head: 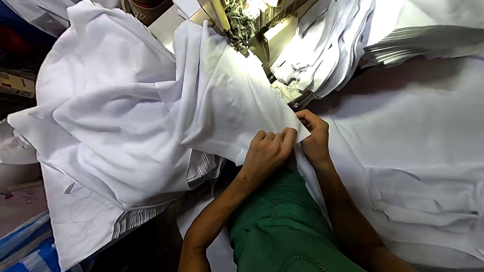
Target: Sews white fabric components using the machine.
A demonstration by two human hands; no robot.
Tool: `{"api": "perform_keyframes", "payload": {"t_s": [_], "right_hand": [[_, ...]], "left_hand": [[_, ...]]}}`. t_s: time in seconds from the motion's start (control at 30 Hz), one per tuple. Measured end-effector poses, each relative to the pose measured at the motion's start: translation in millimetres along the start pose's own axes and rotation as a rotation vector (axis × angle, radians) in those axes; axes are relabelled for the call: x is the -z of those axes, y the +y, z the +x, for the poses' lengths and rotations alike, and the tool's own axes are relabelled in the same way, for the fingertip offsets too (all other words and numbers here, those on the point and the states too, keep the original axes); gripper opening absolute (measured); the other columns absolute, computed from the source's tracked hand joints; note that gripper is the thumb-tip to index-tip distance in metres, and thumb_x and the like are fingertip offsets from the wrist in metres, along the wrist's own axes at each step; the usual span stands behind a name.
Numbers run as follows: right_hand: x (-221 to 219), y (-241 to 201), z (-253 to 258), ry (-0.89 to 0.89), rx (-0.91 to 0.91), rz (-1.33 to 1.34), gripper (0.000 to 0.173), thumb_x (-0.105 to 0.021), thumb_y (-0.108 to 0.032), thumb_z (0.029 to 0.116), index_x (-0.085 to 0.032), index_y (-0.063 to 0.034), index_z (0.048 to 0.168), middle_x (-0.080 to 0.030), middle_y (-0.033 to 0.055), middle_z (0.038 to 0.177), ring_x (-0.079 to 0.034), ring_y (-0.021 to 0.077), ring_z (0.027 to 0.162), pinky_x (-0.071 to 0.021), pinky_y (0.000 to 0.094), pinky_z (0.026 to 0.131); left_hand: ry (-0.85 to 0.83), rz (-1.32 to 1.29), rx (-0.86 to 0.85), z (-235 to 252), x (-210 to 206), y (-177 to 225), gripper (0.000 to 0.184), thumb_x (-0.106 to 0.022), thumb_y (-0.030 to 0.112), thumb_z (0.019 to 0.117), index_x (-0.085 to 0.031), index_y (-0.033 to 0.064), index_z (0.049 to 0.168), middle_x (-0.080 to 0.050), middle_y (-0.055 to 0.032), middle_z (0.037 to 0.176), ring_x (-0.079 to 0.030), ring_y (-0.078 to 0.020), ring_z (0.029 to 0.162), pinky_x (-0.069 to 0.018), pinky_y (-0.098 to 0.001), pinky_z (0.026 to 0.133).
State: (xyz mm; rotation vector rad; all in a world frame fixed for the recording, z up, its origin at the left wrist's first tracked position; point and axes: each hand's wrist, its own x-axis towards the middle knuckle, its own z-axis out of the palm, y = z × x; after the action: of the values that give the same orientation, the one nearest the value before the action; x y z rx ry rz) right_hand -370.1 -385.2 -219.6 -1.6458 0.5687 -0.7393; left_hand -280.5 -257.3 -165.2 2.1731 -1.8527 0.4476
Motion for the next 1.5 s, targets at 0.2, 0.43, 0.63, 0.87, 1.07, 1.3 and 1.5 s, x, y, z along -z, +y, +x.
{"api": "perform_keyframes", "payload": {"t_s": [0.2,0.43,0.63,0.87,1.07,1.3,1.5], "right_hand": [[-1.4,-1.4,2.1,0.026,0.000,0.040,0.018,-0.058,0.001,0.0890,-0.067,-0.0043,0.104,-0.065,-0.0040,0.079,-0.060,-0.0011,0.067,-0.0511,0.0161,0.062],[-4.0,-6.1,9.5,0.010,0.054,0.047,0.019,-0.055,0.003,0.0905,-0.067,-0.0027,0.105,-0.068,-0.0023,0.087,-0.064,-0.0001,0.077,-0.0555,0.0184,0.072],[-13.4,-12.2,28.1,-0.004,0.111,0.054,0.019,-0.056,0.004,0.0923,-0.067,-0.0014,0.107,-0.068,0.0019,0.090,-0.064,0.0027,0.077,-0.0545,0.0197,0.068],[-25.4,-22.3,54.9,-0.062,0.113,0.060,0.006,-0.059,-0.005,0.1005,-0.064,-0.0041,0.105,-0.061,0.0006,0.083,-0.057,0.0006,0.068,-0.0491,0.0146,0.061],[-34.9,-41.1,76.3,-0.090,0.139,0.091,0.015,-0.058,-0.017,0.1053,-0.062,-0.0058,0.096,-0.052,-0.0003,0.071,-0.044,0.0020,0.052,-0.0365,0.0137,0.046],[-38.3,-36.1,89.8,-0.112,0.038,0.264,0.012,-0.056,0.004,0.0954,-0.065,-0.0013,0.102,-0.065,-0.0010,0.079,-0.058,0.0028,0.062,-0.0509,0.0183,0.058],[-26.1,-34.9,99.2,-0.193,0.030,0.215,0.012,-0.059,0.001,0.0957,-0.067,-0.0019,0.104,-0.067,0.0005,0.085,-0.063,0.0042,0.071,-0.0552,0.0204,0.065]], "left_hand": [[0.082,0.005,0.078,-2.9,-4.0,7.1,0.013,-0.060,0.003,0.0874,-0.070,0.0084,0.091,-0.056,-0.0012,0.058,-0.050,-0.0166,0.050,-0.0337,-0.0307,0.051],[0.176,0.040,0.200,2.3,-6.1,11.7,0.018,-0.064,0.009,0.0881,-0.075,0.0059,0.102,-0.054,-0.0002,0.054,-0.046,-0.0147,0.045,-0.0317,-0.0299,0.049],[0.315,0.075,0.310,15.3,-8.1,-0.5,0.015,-0.066,0.016,0.0922,-0.080,0.0139,0.098,-0.070,-0.0012,0.077,-0.057,-0.0192,0.066,-0.0403,-0.0345,0.061],[0.340,0.010,0.338,33.0,-0.2,-24.6,0.011,-0.066,0.011,0.0948,-0.077,0.0083,0.095,-0.072,-0.0106,0.099,-0.068,-0.0271,0.100,-0.0544,-0.0363,0.085],[0.310,0.035,0.414,43.1,8.0,-36.9,0.016,-0.062,0.011,0.0989,-0.074,0.0027,0.105,-0.063,-0.0102,0.083,-0.064,-0.0235,0.075,-0.0517,-0.0320,0.062],[0.273,-0.042,0.306,40.1,8.4,-42.1,0.023,-0.062,0.010,0.0982,-0.075,0.0020,0.116,-0.066,-0.0111,0.088,-0.064,-0.0247,0.083,-0.0514,-0.0333,0.070],[0.263,-0.010,0.527,-55.6,57.9,-59.6,0.048,-0.072,0.039,0.0940,-0.064,0.0129,0.134,-0.061,-0.0144,0.133,-0.052,-0.0332,0.129,-0.0374,-0.0548,0.109]]}}
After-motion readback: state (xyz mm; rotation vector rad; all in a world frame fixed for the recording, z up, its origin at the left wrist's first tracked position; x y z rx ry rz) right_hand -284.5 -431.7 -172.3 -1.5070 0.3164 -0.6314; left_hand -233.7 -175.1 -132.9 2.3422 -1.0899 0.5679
